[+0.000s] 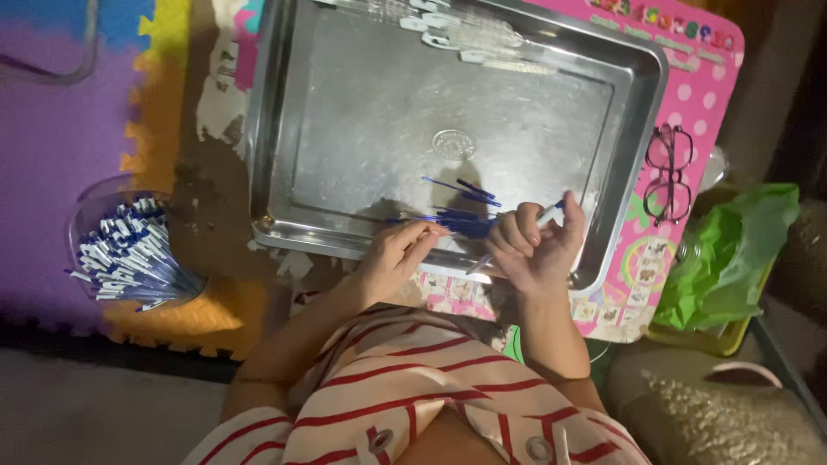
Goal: The person assembles pens by inserting ink cartridges into pen bodies and attaching the caps by hand.
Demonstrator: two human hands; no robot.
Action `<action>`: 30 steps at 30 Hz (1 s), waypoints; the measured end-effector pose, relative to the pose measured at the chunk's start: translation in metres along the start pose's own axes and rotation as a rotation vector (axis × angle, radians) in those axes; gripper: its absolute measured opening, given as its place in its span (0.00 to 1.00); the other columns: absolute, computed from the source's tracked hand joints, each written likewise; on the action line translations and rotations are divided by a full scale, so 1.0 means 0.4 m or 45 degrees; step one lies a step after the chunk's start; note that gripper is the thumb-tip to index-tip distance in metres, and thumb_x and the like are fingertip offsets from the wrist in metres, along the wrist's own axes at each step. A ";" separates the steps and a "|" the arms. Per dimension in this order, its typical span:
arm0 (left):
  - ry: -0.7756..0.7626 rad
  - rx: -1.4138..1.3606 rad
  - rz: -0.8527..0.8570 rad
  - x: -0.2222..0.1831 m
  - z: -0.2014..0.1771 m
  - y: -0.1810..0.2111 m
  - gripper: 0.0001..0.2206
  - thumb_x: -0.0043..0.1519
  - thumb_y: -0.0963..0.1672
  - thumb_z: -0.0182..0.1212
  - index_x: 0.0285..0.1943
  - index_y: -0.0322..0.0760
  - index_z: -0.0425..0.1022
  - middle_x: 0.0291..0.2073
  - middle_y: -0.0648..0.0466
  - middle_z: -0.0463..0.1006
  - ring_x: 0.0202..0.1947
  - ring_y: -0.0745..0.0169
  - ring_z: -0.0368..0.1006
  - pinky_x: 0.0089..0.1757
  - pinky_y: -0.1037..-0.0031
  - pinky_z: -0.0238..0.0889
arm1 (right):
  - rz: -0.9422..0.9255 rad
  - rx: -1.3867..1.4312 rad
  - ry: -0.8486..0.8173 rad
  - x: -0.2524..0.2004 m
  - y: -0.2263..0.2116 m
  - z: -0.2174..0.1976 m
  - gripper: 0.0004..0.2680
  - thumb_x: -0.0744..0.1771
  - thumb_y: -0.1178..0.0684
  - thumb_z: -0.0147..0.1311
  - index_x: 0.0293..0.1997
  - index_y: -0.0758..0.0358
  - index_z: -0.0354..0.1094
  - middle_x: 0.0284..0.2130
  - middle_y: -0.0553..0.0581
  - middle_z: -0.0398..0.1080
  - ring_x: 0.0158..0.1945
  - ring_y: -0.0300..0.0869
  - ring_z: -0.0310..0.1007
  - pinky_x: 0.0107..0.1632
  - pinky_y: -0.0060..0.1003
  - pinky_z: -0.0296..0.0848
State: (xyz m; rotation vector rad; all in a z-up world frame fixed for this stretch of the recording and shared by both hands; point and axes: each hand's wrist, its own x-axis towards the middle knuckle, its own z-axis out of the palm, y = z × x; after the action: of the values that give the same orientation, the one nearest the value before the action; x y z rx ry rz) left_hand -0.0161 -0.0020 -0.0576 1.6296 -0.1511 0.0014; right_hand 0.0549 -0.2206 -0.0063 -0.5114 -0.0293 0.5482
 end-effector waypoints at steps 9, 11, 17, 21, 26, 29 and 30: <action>0.053 -0.115 -0.077 -0.011 -0.004 -0.021 0.10 0.73 0.41 0.54 0.53 0.34 0.83 0.21 0.48 0.75 0.23 0.61 0.65 0.31 0.70 0.65 | 0.029 0.020 0.182 -0.009 0.014 -0.015 0.14 0.74 0.38 0.43 0.51 0.60 0.58 0.28 0.50 0.52 0.24 0.31 0.54 0.27 0.23 0.60; 0.038 -0.118 -0.094 -0.001 -0.021 -0.001 0.11 0.73 0.42 0.54 0.54 0.35 0.83 0.22 0.50 0.75 0.24 0.65 0.65 0.31 0.73 0.65 | -0.030 -0.161 0.209 -0.012 0.016 0.022 0.11 0.74 0.48 0.47 0.60 0.59 0.54 0.31 0.51 0.54 0.25 0.30 0.53 0.25 0.20 0.61; 0.024 -0.085 -0.086 0.010 -0.029 0.021 0.10 0.73 0.41 0.56 0.55 0.34 0.83 0.23 0.51 0.76 0.26 0.66 0.66 0.33 0.74 0.67 | -0.092 -0.421 0.228 -0.028 0.032 0.072 0.21 0.74 0.59 0.48 0.76 0.58 0.44 0.37 0.60 0.62 0.26 0.31 0.57 0.21 0.19 0.61; -0.113 0.073 -0.098 -0.003 -0.039 0.009 0.12 0.76 0.43 0.48 0.58 0.34 0.77 0.48 0.52 0.83 0.39 0.65 0.75 0.44 0.76 0.69 | 0.048 -0.254 0.225 -0.047 0.019 0.080 0.29 0.73 0.61 0.52 0.84 0.51 0.35 0.41 0.61 0.67 0.25 0.34 0.51 0.24 0.24 0.55; -0.128 -0.121 -0.121 -0.017 0.001 0.022 0.09 0.74 0.41 0.53 0.55 0.30 0.78 0.30 0.47 0.77 0.31 0.60 0.74 0.36 0.70 0.69 | -0.075 -0.309 0.126 -0.055 0.065 0.063 0.29 0.73 0.60 0.52 0.83 0.54 0.35 0.40 0.66 0.66 0.27 0.37 0.59 0.25 0.27 0.65; -0.247 -0.250 -0.202 -0.008 0.019 0.078 0.09 0.73 0.42 0.56 0.48 0.31 0.81 0.28 0.43 0.82 0.28 0.56 0.80 0.33 0.67 0.73 | -0.226 -0.443 0.112 -0.062 0.094 0.064 0.24 0.72 0.62 0.49 0.78 0.59 0.40 0.38 0.68 0.66 0.27 0.38 0.62 0.26 0.27 0.69; -0.361 -0.254 -0.252 0.001 0.016 0.105 0.12 0.74 0.43 0.53 0.42 0.35 0.83 0.26 0.46 0.82 0.27 0.61 0.81 0.31 0.73 0.75 | -0.292 -0.482 0.159 -0.063 0.102 0.069 0.22 0.72 0.63 0.49 0.76 0.60 0.43 0.38 0.67 0.66 0.27 0.38 0.61 0.26 0.27 0.67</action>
State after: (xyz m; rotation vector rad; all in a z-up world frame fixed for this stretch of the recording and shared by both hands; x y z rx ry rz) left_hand -0.0204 -0.0107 -0.0161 1.4330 -0.2002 -0.3861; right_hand 0.0087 -0.1909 0.0011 -0.8984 -0.0722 0.2838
